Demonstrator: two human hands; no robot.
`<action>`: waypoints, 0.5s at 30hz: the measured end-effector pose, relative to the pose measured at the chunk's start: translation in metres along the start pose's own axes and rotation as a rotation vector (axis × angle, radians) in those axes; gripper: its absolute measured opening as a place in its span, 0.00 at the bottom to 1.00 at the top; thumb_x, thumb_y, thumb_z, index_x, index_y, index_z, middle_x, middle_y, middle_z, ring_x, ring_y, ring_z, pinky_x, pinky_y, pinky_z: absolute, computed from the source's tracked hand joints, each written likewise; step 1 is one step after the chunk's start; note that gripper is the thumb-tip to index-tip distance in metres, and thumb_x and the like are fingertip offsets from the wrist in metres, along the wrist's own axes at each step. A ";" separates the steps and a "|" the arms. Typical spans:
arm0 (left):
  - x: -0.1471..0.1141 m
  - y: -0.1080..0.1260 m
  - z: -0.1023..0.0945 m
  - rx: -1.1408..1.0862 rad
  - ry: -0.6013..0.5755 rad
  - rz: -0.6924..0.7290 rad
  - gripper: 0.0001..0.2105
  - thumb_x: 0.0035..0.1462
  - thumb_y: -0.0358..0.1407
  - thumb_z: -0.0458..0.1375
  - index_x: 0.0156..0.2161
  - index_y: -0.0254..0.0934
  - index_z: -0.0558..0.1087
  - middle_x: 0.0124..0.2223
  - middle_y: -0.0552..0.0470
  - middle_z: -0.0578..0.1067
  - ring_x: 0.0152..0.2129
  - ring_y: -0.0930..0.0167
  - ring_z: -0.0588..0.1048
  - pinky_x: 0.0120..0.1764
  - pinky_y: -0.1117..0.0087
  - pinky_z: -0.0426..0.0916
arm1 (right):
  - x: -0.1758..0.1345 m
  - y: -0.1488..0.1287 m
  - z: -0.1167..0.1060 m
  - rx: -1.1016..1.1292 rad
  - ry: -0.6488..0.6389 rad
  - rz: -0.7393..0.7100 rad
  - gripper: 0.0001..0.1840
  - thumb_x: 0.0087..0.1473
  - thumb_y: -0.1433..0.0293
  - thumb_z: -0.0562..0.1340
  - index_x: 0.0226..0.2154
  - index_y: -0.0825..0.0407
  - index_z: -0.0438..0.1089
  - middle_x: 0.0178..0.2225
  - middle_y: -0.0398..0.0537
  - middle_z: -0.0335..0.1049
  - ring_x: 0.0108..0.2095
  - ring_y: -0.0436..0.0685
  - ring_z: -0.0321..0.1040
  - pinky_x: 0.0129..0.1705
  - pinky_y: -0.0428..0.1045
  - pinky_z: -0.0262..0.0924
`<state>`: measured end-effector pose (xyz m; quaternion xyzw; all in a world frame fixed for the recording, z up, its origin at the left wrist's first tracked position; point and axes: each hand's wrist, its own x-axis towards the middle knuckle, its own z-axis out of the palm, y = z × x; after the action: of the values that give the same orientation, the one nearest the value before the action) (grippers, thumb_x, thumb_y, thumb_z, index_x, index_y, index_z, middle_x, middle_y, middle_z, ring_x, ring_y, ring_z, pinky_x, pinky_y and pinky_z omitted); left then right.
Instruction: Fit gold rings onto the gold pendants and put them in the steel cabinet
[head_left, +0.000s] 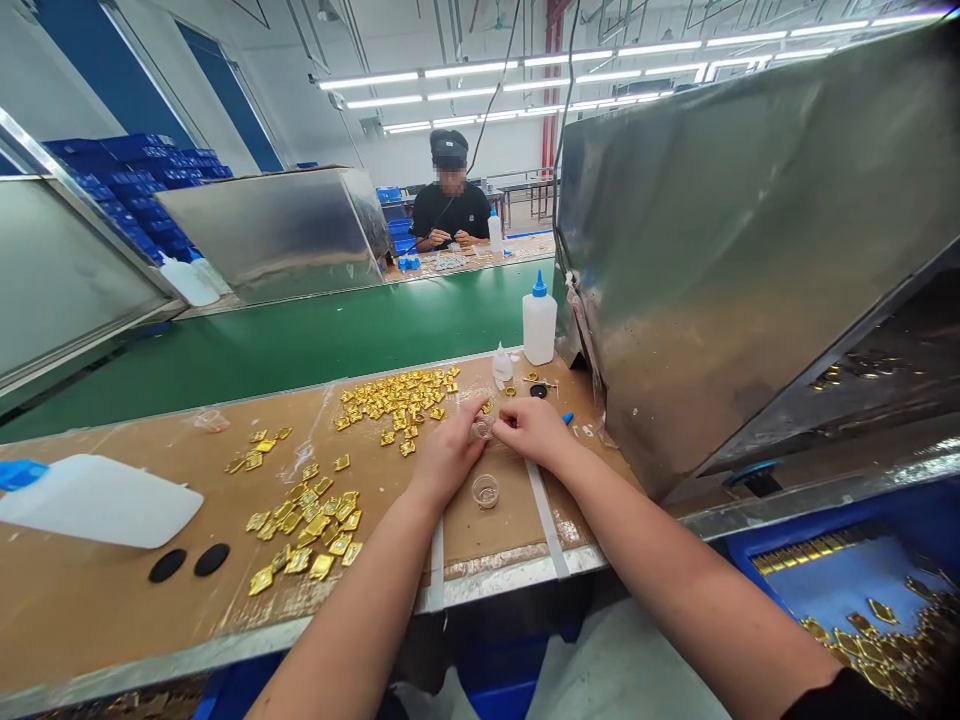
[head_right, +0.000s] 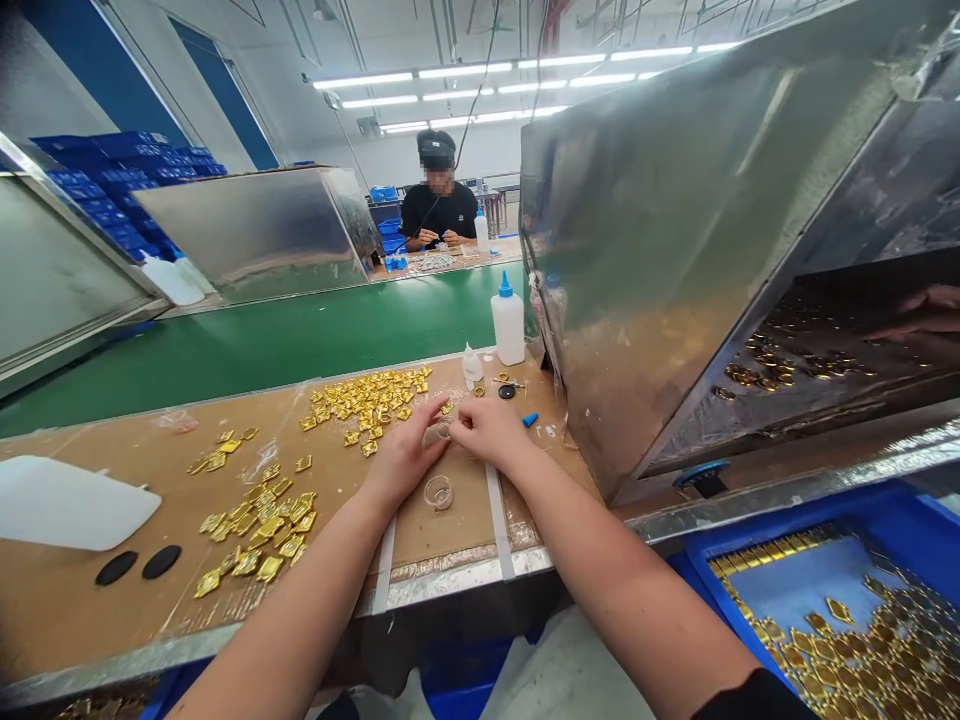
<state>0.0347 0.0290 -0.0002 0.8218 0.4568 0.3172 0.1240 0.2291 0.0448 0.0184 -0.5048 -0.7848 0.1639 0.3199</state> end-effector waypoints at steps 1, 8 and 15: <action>0.000 0.000 0.000 -0.005 0.001 0.001 0.29 0.62 0.30 0.57 0.67 0.43 0.60 0.61 0.46 0.75 0.53 0.60 0.77 0.54 0.59 0.71 | 0.001 0.001 0.002 0.058 -0.012 0.017 0.15 0.52 0.66 0.60 0.18 0.52 0.62 0.19 0.39 0.59 0.25 0.49 0.54 0.29 0.48 0.40; 0.001 -0.005 0.004 -0.096 0.023 -0.046 0.32 0.58 0.31 0.62 0.66 0.44 0.61 0.59 0.47 0.76 0.53 0.62 0.78 0.54 0.60 0.72 | 0.011 0.012 0.015 0.435 0.042 0.174 0.17 0.47 0.64 0.57 0.15 0.50 0.51 0.18 0.37 0.44 0.23 0.48 0.46 0.27 0.48 0.38; -0.004 0.006 -0.016 -0.240 0.288 -0.180 0.21 0.61 0.43 0.63 0.57 0.40 0.73 0.55 0.44 0.79 0.50 0.61 0.78 0.55 0.59 0.71 | 0.014 0.018 0.018 0.556 0.098 0.237 0.16 0.47 0.62 0.55 0.15 0.49 0.50 0.17 0.37 0.42 0.21 0.47 0.43 0.25 0.47 0.37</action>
<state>0.0269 0.0205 0.0138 0.7033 0.5003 0.4710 0.1823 0.2255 0.0665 -0.0010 -0.4933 -0.6292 0.3839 0.4620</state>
